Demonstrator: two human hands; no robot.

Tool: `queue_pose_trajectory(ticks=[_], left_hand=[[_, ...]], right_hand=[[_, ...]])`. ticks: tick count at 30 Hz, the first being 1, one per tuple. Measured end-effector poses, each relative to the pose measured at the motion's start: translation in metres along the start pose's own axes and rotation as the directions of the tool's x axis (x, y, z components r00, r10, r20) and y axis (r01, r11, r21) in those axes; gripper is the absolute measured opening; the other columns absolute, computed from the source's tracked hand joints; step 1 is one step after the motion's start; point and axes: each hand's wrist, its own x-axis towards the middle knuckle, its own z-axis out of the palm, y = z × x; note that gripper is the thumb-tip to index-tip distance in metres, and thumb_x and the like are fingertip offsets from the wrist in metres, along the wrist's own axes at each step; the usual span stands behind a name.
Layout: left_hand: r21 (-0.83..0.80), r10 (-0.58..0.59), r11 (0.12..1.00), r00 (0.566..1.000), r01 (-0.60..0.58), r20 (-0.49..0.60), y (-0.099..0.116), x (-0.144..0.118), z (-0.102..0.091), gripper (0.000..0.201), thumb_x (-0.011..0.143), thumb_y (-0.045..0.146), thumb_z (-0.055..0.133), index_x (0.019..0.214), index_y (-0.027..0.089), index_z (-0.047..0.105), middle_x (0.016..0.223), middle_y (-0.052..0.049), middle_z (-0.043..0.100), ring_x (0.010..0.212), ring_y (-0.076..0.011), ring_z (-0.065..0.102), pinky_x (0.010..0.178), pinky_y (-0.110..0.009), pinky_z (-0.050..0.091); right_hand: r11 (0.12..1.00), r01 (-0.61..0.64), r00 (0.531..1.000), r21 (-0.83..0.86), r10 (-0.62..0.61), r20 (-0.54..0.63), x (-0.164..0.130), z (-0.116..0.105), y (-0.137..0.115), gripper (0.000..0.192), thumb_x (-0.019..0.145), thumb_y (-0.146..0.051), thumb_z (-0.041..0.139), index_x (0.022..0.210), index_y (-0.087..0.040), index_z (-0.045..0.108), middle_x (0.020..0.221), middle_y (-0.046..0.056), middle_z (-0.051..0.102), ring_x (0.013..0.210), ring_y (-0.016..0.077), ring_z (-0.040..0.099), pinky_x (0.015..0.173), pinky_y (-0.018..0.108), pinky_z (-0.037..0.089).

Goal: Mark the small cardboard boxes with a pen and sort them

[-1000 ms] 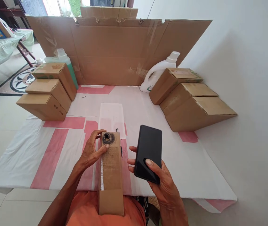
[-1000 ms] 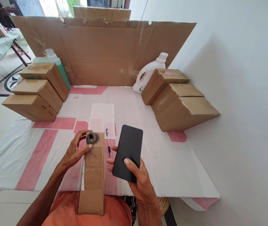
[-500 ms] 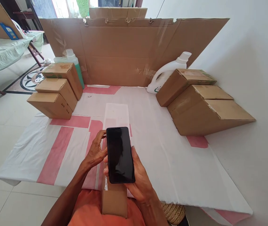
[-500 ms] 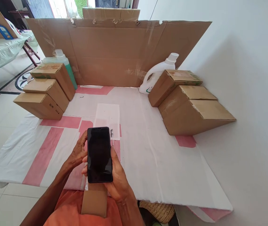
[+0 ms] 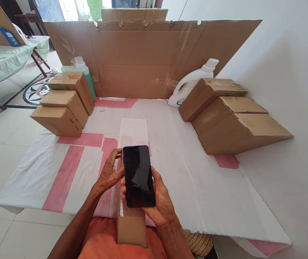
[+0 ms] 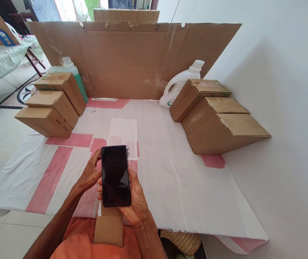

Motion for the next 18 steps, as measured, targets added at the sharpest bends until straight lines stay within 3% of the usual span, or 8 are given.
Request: queue_pose_trajectory(ticks=[10, 15, 18], left_hand=[[-0.018, -0.005, 1.0, 1.0, 0.004, -0.009, 0.0, 0.003, 0.002, 0.038, 0.094, 0.035, 0.065, 0.13, 0.025, 0.059, 0.136, -0.009, 0.064, 0.129, -0.0266, 0.061, 0.117, -0.049, 0.044], [-0.039, -0.048, 0.998, 0.999, 0.047, -0.019, -0.002, 0.001, -0.005, 0.044, 0.091, 0.039, 0.069, 0.13, 0.024, 0.058, 0.135, -0.01, 0.065, 0.127, -0.0293, 0.063, 0.115, -0.052, 0.045], [-0.056, -0.084, 0.995, 0.996, 0.082, -0.027, -0.003, -0.001, -0.009, 0.046, 0.091, 0.044, 0.07, 0.13, 0.023, 0.059, 0.136, -0.011, 0.065, 0.128, -0.0302, 0.062, 0.116, -0.053, 0.044]], right_hand=[[0.999, 0.037, 0.999, -0.015, -0.037, -0.021, -0.004, -0.009, -0.002, 0.068, 0.098, -0.071, 0.055, 0.121, -0.012, 0.078, 0.109, 0.017, 0.082, 0.089, 0.0251, 0.078, 0.084, 0.04, 0.062], [0.988, 0.115, 0.976, -0.103, -0.131, -0.172, -0.02, -0.031, -0.016, 0.076, 0.094, -0.079, 0.054, 0.116, -0.011, 0.08, 0.114, 0.019, 0.081, 0.093, 0.0264, 0.079, 0.089, 0.041, 0.063], [0.962, 0.146, 0.92, -0.231, -0.218, -0.327, -0.028, -0.055, -0.027, 0.077, 0.089, -0.083, 0.057, 0.113, -0.013, 0.08, 0.112, 0.018, 0.081, 0.094, 0.027, 0.079, 0.09, 0.041, 0.062]])
